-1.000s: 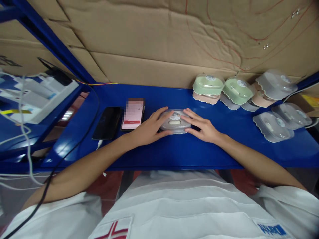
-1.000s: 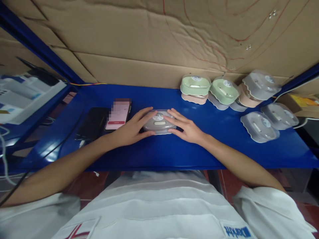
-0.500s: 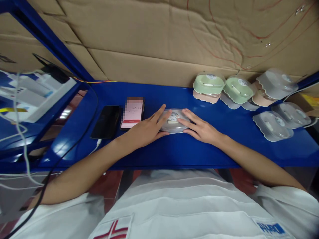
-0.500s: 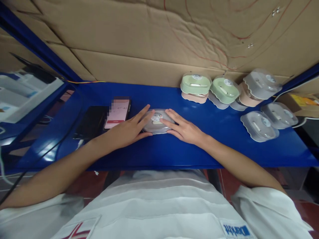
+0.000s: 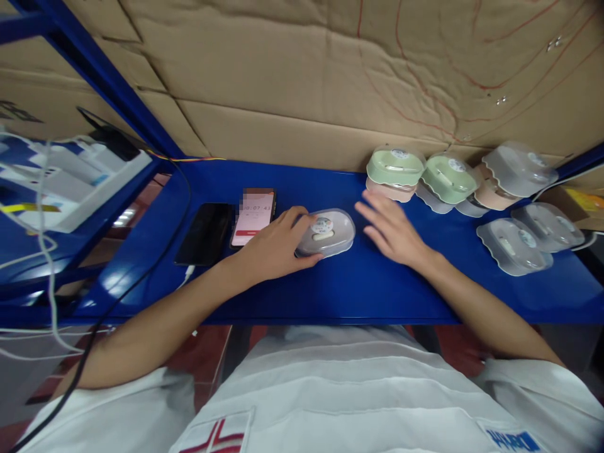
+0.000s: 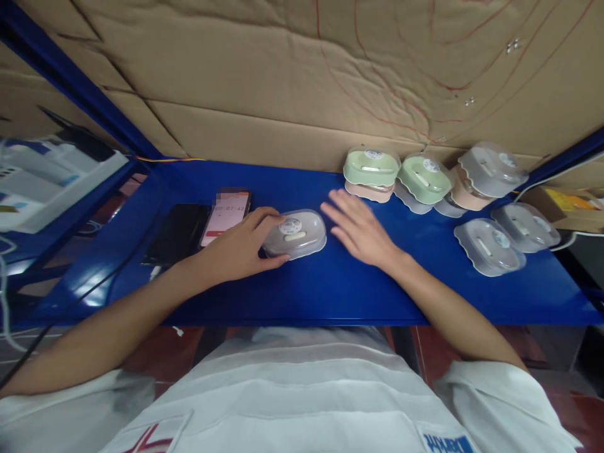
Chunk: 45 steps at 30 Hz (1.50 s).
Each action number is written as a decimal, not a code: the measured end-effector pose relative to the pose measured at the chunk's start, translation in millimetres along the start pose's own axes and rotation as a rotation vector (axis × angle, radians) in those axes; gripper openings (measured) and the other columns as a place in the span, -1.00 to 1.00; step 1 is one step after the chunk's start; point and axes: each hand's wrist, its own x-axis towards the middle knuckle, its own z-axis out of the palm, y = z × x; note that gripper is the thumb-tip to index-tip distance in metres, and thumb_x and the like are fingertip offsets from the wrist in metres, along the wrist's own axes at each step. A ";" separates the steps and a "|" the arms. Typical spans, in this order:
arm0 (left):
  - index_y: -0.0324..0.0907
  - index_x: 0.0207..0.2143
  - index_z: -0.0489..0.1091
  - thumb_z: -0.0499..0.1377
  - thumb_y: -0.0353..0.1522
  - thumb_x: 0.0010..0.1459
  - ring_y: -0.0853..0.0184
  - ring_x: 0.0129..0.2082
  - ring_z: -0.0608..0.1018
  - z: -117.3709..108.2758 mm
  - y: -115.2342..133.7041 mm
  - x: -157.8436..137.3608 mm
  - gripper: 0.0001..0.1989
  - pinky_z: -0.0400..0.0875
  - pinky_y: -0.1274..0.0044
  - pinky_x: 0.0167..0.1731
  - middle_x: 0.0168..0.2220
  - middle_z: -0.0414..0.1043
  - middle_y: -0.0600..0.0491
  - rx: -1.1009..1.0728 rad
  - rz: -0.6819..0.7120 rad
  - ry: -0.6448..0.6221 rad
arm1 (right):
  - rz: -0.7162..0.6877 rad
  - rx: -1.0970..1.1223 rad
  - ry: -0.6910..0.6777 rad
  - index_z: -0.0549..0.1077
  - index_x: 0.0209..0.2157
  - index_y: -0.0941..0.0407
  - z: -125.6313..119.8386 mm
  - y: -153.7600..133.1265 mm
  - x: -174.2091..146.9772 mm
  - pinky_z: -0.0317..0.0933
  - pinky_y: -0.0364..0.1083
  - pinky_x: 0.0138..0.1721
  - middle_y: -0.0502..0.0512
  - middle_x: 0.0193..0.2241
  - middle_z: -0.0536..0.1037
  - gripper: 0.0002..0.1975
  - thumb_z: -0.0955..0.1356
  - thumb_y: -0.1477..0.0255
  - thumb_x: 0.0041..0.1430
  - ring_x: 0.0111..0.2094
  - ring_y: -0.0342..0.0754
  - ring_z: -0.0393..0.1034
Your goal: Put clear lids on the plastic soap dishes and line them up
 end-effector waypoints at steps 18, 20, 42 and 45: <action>-0.03 0.34 0.29 0.38 -0.14 0.22 -0.16 0.34 0.40 -7.8 2.3 1.2 -0.31 0.39 -0.02 0.31 0.40 0.26 -0.16 0.024 -0.045 0.022 | 0.358 -0.216 0.159 0.32 0.37 0.09 -14.1 42.3 -3.4 0.22 0.40 0.34 0.42 0.33 0.32 -0.28 0.32 -0.09 0.42 0.38 0.40 0.24; -0.05 0.33 0.30 0.37 -0.11 0.25 -0.17 0.34 0.41 -5.0 0.7 1.7 -0.33 0.40 -0.04 0.30 0.37 0.28 -0.18 0.055 -0.048 0.057 | 0.326 -0.163 0.138 0.31 0.36 0.11 -9.7 36.4 -2.4 0.24 0.39 0.35 0.42 0.34 0.33 -0.27 0.31 -0.09 0.41 0.39 0.40 0.24; -0.18 0.35 0.31 0.30 -0.09 0.35 -0.16 0.35 0.41 -2.7 -3.7 5.6 -0.36 0.36 0.04 0.34 0.36 0.34 -0.26 0.158 -0.079 0.128 | 0.981 0.539 -0.060 0.42 -0.03 -0.04 -12.9 21.5 1.3 0.46 0.11 -0.36 0.05 -0.46 0.57 -0.49 0.30 -0.17 0.36 -0.46 0.15 0.54; -0.16 0.32 0.33 0.27 -0.07 0.37 -0.12 0.32 0.44 -2.4 -9.2 7.2 -0.40 0.36 0.06 0.34 0.32 0.37 -0.23 0.107 -0.062 0.171 | 0.832 0.094 -0.053 0.46 0.12 0.01 -19.0 19.2 -2.6 0.44 0.26 -0.09 0.24 -0.25 0.68 -0.39 0.15 -0.15 0.47 -0.18 0.35 0.62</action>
